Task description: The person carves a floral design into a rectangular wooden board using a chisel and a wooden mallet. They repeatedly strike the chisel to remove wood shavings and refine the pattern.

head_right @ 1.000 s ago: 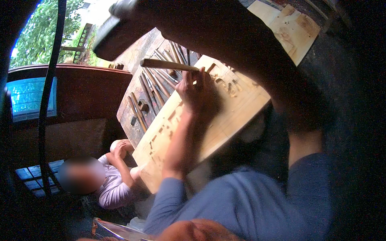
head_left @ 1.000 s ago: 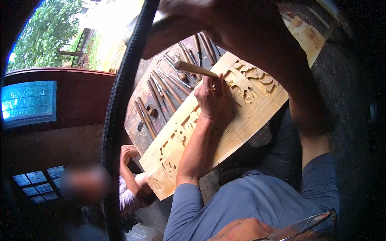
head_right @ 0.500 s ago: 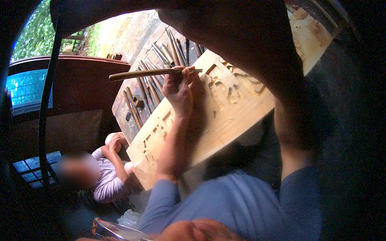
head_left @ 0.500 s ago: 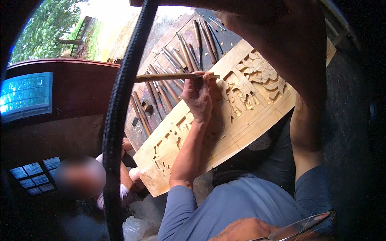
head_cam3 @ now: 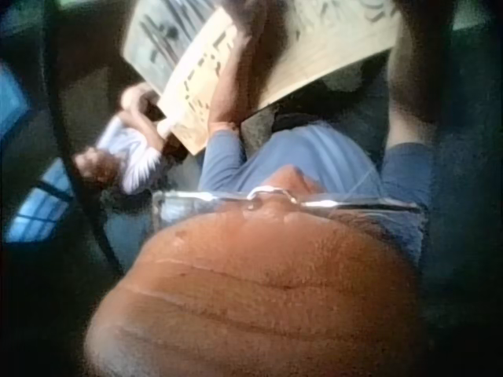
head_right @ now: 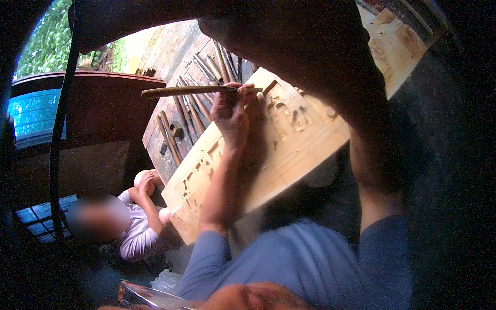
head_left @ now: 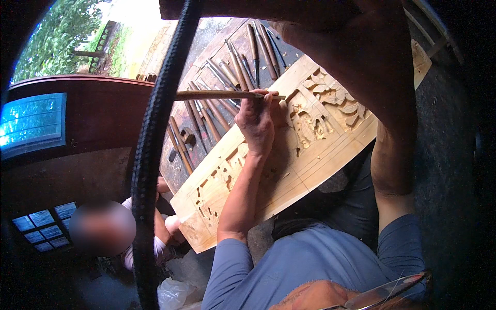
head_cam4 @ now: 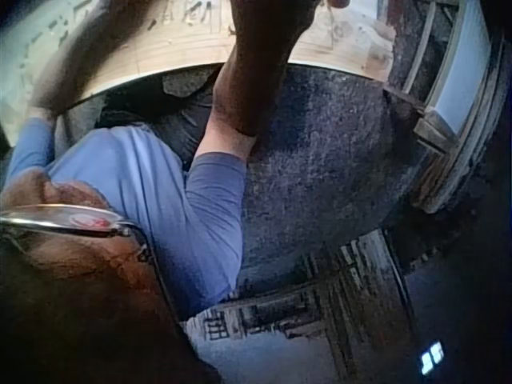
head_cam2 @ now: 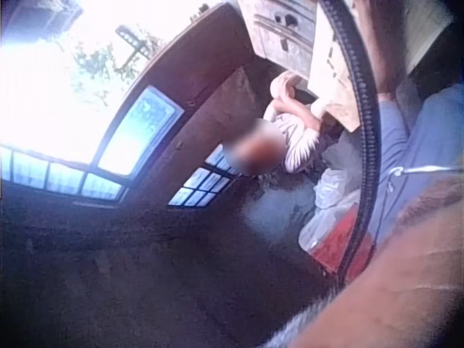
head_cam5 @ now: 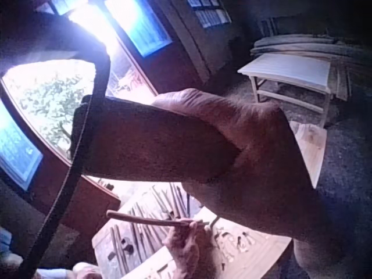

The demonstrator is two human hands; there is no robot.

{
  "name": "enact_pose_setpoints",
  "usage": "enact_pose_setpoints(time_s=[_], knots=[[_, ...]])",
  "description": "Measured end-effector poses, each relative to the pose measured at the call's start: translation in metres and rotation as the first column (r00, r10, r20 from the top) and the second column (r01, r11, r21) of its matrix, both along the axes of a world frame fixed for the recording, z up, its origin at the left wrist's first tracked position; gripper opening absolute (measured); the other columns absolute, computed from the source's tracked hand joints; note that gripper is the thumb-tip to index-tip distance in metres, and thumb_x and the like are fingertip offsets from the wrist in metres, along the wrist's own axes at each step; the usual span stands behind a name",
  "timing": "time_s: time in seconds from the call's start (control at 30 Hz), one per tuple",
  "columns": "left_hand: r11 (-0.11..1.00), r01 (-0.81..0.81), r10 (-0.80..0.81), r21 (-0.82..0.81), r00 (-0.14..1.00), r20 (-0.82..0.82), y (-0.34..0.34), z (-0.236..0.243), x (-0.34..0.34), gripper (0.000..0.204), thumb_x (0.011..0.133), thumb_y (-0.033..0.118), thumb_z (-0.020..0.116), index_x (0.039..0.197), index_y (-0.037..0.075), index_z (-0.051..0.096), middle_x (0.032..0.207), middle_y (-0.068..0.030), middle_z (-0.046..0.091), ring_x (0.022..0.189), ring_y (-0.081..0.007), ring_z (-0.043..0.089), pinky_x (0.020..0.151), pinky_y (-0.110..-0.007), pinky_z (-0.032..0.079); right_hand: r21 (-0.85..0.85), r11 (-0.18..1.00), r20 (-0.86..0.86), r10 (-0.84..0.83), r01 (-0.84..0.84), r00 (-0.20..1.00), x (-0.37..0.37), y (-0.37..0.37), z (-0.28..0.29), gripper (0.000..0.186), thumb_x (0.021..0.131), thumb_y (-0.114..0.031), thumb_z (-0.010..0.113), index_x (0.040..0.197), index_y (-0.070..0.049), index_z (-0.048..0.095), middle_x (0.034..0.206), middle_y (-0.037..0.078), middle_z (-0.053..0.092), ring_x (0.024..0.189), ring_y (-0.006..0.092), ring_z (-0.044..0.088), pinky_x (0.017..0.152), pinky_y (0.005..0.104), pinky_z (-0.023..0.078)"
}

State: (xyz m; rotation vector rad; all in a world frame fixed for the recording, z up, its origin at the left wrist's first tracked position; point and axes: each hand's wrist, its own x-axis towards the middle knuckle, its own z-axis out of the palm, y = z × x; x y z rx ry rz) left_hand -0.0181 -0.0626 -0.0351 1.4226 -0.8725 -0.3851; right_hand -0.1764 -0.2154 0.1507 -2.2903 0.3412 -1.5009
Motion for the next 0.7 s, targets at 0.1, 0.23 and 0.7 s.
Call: enact_pose_setpoints(time_s=[0.1,0.23,0.7], knots=[[1.000,0.004,-0.004,0.002,1.000,-0.025,0.000,-0.001,0.000,0.008,0.102,-0.001,0.064,0.110,-0.001,0.064,0.102,-0.0116,0.077,0.094,-0.0145,0.072,0.086,-0.028,0.059,0.003,1.000,0.003,-0.002,0.002,1.000,0.001,0.000,-0.002,0.029,0.087,-0.008,0.070,0.116,-0.007,0.071,0.087,0.011,0.073,0.078,0.0227,0.073,0.073,0.0368,0.061],[0.999,-0.037,0.038,-0.004,0.997,0.062,0.005,-0.005,0.008,0.010,0.099,-0.002,0.068,0.109,-0.001,0.066,0.093,-0.0079,0.077,0.088,-0.0113,0.072,0.079,-0.026,0.058,0.015,1.000,0.016,0.011,-0.011,1.000,0.007,0.002,-0.006,0.030,0.086,-0.006,0.070,0.116,-0.007,0.071,0.088,0.011,0.073,0.079,0.0232,0.073,0.074,0.0367,0.060],[0.983,-0.005,-0.112,0.183,0.773,0.624,-0.020,0.029,0.004,0.012,0.094,0.000,0.070,0.099,0.003,0.059,0.074,-0.0167,0.069,0.067,-0.0301,0.074,0.058,-0.036,0.055,0.028,0.999,0.025,-0.040,0.040,0.999,-0.003,-0.008,-0.009,0.034,0.083,-0.002,0.071,0.116,-0.006,0.071,0.092,0.012,0.075,0.084,0.0246,0.074,0.077,0.0360,0.059]])
